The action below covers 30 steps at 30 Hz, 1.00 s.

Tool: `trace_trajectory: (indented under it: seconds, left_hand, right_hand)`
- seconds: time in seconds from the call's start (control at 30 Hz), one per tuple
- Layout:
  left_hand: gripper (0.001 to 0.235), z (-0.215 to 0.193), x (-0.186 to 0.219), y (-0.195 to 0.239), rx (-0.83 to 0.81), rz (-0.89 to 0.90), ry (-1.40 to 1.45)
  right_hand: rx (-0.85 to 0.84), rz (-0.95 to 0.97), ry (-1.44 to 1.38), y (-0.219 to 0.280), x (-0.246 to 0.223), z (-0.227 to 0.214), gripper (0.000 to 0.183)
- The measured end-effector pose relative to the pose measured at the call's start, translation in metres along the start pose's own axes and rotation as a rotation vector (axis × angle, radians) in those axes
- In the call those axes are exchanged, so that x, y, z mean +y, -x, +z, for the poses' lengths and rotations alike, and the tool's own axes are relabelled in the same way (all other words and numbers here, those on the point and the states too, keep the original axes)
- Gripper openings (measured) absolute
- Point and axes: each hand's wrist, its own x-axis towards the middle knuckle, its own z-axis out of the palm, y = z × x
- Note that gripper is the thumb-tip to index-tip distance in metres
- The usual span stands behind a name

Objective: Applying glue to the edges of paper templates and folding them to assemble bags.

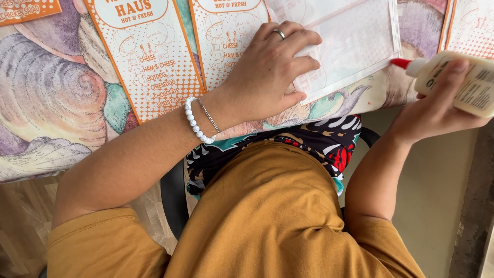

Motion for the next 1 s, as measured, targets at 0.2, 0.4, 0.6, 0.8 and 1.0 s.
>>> trace_trajectory:
  seconds: [0.2,0.4,0.6,0.8,1.0]
  left_hand:
    - [0.047,0.000,0.000,0.000,-0.009,0.001,-0.007]
    - [0.046,-0.001,0.001,0.000,-0.011,-0.004,-0.010]
    - [0.046,0.001,0.001,0.000,-0.022,-0.006,-0.015]
    - [0.047,-0.004,0.000,-0.003,-0.077,0.021,-0.020]
    - [0.035,-0.008,-0.002,-0.010,-0.172,-0.007,0.045]
  right_hand:
    - [0.040,0.013,-0.050,0.010,0.004,-0.009,0.049]
    - [0.023,0.012,-0.009,0.002,0.007,-0.009,0.044]
    - [0.093,0.060,0.079,-0.004,0.014,-0.005,0.043]
    - [0.292,0.355,-0.018,-0.041,-0.046,0.004,0.035]
    - [0.066,0.480,0.075,-0.089,-0.076,-0.018,0.041]
